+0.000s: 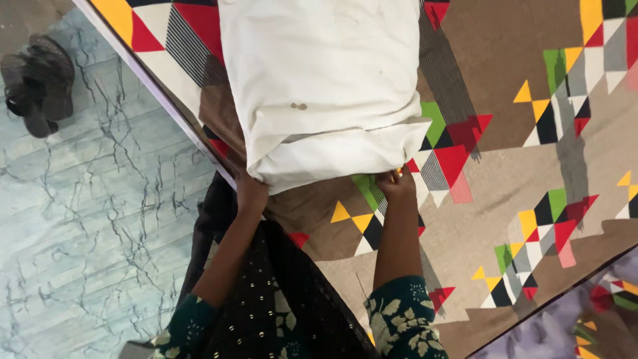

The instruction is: The person inserts a striped pillow into a white pillowcase on a patterned bed. They then smooth the case and handle a second white pillowcase, folding it on the bed.

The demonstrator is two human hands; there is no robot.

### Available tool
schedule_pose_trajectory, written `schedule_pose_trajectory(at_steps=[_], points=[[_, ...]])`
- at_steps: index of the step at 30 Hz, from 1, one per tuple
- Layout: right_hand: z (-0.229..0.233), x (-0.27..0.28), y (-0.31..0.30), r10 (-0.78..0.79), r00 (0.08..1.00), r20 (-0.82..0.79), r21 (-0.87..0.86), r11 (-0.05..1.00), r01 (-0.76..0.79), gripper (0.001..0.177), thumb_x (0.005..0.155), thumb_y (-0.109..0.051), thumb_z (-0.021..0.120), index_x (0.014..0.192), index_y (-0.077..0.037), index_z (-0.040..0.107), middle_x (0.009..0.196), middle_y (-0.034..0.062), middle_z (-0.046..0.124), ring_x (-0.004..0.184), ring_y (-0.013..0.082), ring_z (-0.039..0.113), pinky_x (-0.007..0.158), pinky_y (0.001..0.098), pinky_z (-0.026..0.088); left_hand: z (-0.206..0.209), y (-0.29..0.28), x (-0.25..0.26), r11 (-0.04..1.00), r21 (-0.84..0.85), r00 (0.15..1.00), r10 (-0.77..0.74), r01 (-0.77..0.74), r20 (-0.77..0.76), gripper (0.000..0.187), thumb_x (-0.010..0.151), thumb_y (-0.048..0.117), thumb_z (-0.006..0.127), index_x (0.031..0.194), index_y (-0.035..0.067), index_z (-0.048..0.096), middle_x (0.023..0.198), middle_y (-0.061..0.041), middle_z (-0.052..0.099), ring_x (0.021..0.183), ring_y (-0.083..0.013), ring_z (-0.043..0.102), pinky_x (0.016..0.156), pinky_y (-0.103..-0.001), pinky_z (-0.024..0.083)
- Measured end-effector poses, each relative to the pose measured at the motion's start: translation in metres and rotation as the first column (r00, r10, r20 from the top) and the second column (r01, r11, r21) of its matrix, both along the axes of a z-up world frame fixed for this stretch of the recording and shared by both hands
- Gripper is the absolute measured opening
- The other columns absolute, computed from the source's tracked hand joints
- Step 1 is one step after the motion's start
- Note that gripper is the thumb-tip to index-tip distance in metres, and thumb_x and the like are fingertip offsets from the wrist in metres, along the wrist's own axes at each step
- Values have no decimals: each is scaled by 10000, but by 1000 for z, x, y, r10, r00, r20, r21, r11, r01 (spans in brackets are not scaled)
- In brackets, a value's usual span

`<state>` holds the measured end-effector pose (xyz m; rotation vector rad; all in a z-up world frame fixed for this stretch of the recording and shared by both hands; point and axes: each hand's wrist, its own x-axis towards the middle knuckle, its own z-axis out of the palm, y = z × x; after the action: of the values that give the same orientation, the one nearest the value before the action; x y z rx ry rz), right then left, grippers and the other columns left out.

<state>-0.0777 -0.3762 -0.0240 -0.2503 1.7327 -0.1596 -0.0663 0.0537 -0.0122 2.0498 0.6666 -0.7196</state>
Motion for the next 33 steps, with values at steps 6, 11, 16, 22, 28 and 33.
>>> schedule_pose_trajectory(at_steps=[6,11,16,22,28,33], points=[[-1,20,-9,103,988,114,-1,995,-103,365,989,-311,596,1249,-55,603,1172,136,684,1057,274,684,857,431,600,18,11,-18,946,-183,946,224,-269,-234,312,841,141,786,1082,-12,660,961,-119,707,874,-242,657,769,-386,512],[35,17,-28,234,927,294,-370,922,-115,384,992,-292,528,1204,1,654,1147,151,744,1036,290,729,852,428,630,69,6,-73,796,-92,801,591,-598,-98,280,890,89,774,848,27,505,746,-34,467,671,-144,423,609,-339,411],[94,20,-69,103,985,-140,-800,574,-174,195,959,-206,666,849,-45,665,776,46,635,633,191,618,534,341,476,80,7,-98,803,-69,800,596,-592,71,319,930,43,758,816,18,461,767,-33,408,726,-141,372,651,-323,398],[82,23,-51,109,974,-200,-577,790,-207,226,969,-302,627,935,-80,648,855,26,640,686,168,602,547,329,465,44,13,-67,735,-1,734,678,-679,-31,159,889,9,681,966,52,549,857,-35,565,780,-158,554,744,-323,481],[53,16,-6,171,954,-248,-354,900,-253,290,979,-399,588,1021,-115,632,934,5,645,740,146,586,560,316,454,77,27,-18,874,34,849,460,-484,259,285,920,49,756,1097,12,537,1089,-175,516,972,-335,546,846,-428,465],[33,-10,39,143,974,-177,14,990,-143,357,987,-479,555,1093,-144,619,1000,-12,648,784,127,573,571,305,444,36,30,8,888,14,881,453,-459,136,283,1007,258,661,1152,20,616,1112,-183,621,1015,-363,612,871,-448,480]])
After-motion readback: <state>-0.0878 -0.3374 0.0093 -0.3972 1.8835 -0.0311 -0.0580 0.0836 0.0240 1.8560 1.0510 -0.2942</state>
